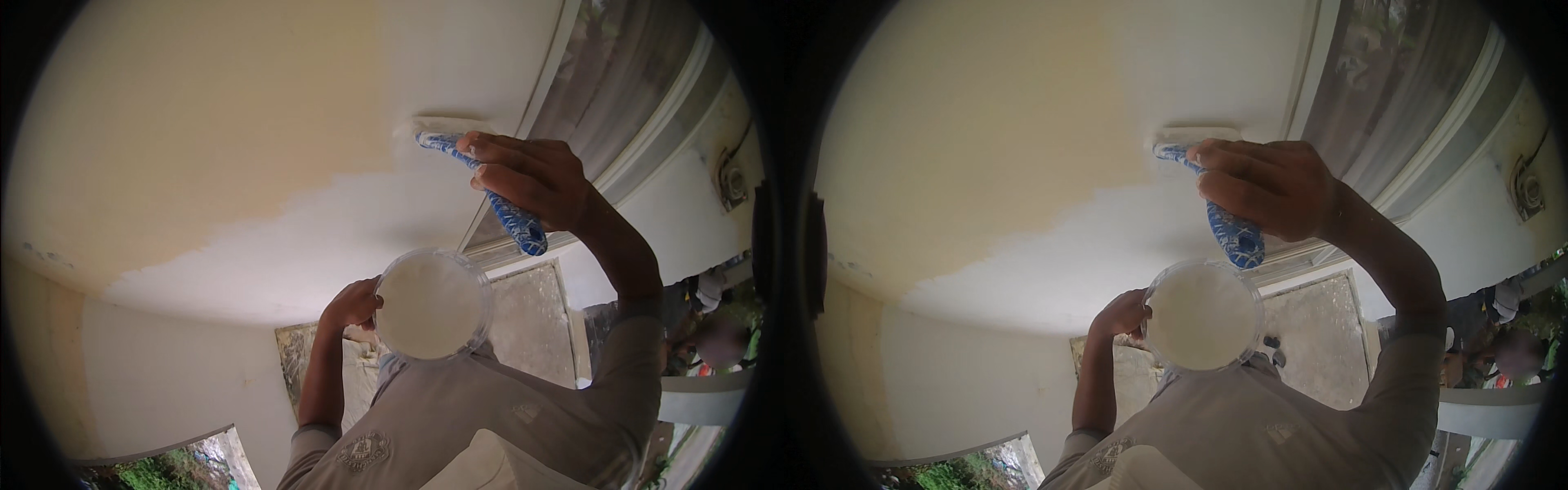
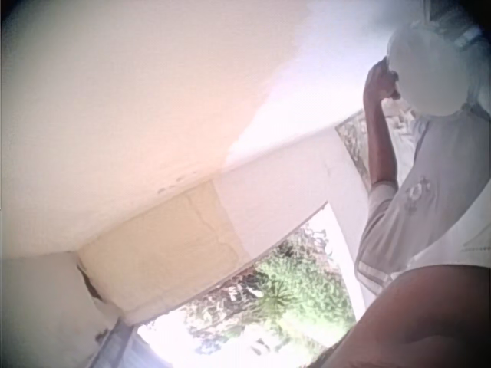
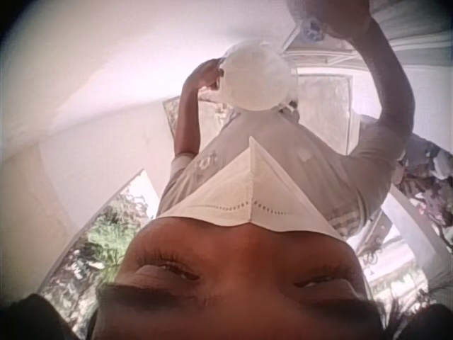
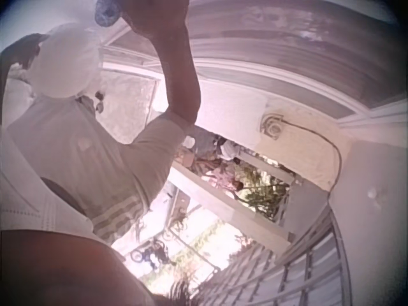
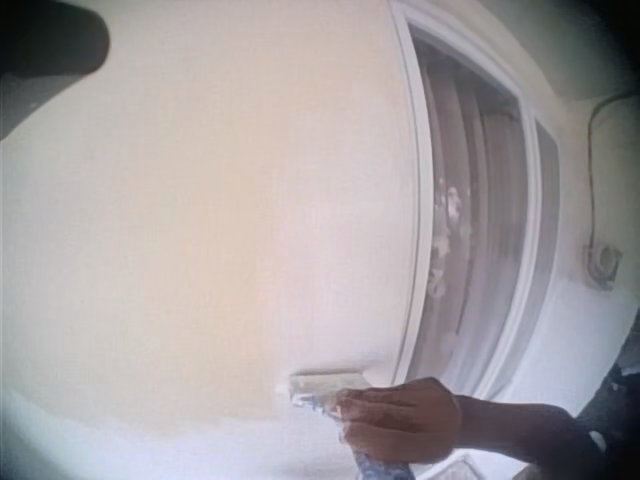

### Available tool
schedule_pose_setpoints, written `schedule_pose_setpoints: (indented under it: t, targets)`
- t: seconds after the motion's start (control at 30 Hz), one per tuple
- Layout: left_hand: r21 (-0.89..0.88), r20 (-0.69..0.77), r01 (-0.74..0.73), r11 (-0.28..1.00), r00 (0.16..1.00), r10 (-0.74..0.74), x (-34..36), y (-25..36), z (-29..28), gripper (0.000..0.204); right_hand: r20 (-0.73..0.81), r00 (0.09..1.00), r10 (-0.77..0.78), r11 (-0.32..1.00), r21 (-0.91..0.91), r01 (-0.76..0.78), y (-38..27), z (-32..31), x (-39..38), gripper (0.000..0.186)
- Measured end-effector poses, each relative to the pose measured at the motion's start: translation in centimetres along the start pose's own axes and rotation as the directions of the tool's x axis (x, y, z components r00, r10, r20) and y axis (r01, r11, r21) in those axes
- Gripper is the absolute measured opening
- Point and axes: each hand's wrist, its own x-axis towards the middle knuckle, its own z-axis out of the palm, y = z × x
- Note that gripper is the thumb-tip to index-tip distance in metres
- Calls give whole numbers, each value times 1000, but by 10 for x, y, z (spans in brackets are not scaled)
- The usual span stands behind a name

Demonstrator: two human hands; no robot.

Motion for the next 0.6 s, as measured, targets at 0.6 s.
schedule_pose_setpoints:
  t: [0.6]
  targets:
    - [-60,-2,30,998,1000,-30,9,-11,4,43,189,979,-76,988,-120,99,-69,94,-104,27]
